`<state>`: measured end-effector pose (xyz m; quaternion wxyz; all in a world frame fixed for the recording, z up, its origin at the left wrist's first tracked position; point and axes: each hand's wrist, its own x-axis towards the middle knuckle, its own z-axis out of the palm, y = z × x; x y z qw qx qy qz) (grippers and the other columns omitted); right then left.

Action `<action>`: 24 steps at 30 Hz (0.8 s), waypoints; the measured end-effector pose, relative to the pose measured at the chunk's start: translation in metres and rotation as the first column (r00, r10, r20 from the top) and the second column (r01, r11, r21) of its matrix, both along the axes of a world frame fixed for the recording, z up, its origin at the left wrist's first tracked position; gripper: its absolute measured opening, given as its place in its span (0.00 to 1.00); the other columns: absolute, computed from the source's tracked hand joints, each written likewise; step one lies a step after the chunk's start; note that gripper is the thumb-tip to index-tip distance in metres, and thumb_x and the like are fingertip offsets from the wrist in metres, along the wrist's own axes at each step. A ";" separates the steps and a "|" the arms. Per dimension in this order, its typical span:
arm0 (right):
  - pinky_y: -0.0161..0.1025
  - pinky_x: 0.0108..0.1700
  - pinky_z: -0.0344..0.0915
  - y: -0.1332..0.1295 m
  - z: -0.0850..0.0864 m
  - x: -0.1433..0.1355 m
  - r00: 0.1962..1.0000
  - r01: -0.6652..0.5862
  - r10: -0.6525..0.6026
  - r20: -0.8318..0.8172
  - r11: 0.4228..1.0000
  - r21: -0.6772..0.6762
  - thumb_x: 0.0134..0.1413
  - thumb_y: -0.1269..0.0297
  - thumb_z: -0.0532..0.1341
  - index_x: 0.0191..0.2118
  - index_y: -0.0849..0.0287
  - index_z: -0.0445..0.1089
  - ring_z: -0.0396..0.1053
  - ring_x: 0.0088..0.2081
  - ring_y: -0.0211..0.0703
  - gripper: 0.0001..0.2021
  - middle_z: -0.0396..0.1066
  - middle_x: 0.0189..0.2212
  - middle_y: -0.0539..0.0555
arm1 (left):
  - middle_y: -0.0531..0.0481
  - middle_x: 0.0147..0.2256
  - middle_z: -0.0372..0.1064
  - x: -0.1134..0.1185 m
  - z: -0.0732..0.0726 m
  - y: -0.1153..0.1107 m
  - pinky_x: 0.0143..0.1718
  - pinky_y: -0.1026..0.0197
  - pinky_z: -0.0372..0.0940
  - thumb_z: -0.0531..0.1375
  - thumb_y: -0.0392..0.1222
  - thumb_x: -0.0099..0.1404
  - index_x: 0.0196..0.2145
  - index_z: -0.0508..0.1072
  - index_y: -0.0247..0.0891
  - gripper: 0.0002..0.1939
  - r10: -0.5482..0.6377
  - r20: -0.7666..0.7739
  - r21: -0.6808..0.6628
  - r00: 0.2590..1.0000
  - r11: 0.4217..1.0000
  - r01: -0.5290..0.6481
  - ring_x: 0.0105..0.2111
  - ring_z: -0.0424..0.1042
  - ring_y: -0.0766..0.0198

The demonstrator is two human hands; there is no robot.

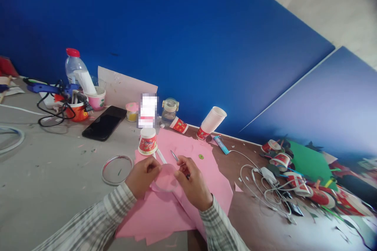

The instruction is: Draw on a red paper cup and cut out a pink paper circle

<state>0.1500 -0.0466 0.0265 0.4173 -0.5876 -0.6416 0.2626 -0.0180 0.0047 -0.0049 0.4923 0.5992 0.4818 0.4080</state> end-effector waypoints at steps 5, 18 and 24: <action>0.35 0.26 0.66 -0.008 -0.017 -0.009 0.975 0.053 -0.090 -0.204 0.983 -0.178 0.42 0.66 0.62 0.43 0.57 0.64 0.67 0.24 0.41 0.18 0.68 0.26 0.48 | 0.62 0.10 0.55 -0.003 -0.002 0.008 0.15 0.65 0.52 0.57 0.51 0.40 0.14 0.64 0.41 0.11 0.160 0.151 -0.072 0.976 0.986 -0.150 0.13 0.55 0.69; 0.31 0.17 0.55 0.004 -0.022 -0.038 0.966 0.094 -0.131 -0.221 0.981 -0.172 0.45 0.59 0.59 0.20 0.58 0.65 0.58 0.15 0.36 0.10 0.60 0.12 0.44 | 0.59 0.07 0.62 0.015 -0.010 -0.002 0.14 0.64 0.57 0.60 0.56 0.37 0.19 0.63 0.41 0.17 0.217 0.455 -0.276 0.864 0.957 -0.095 0.11 0.61 0.67; 0.31 0.16 0.51 0.006 -0.017 -0.044 0.964 0.138 -0.163 -0.208 0.982 -0.129 0.45 0.64 0.55 0.15 0.57 0.61 0.52 0.14 0.35 0.12 0.56 0.11 0.44 | 0.56 0.08 0.65 0.019 -0.005 -0.008 0.17 0.60 0.62 0.62 0.59 0.34 0.18 0.63 0.41 0.21 0.169 0.489 -0.308 0.856 0.951 -0.012 0.12 0.64 0.64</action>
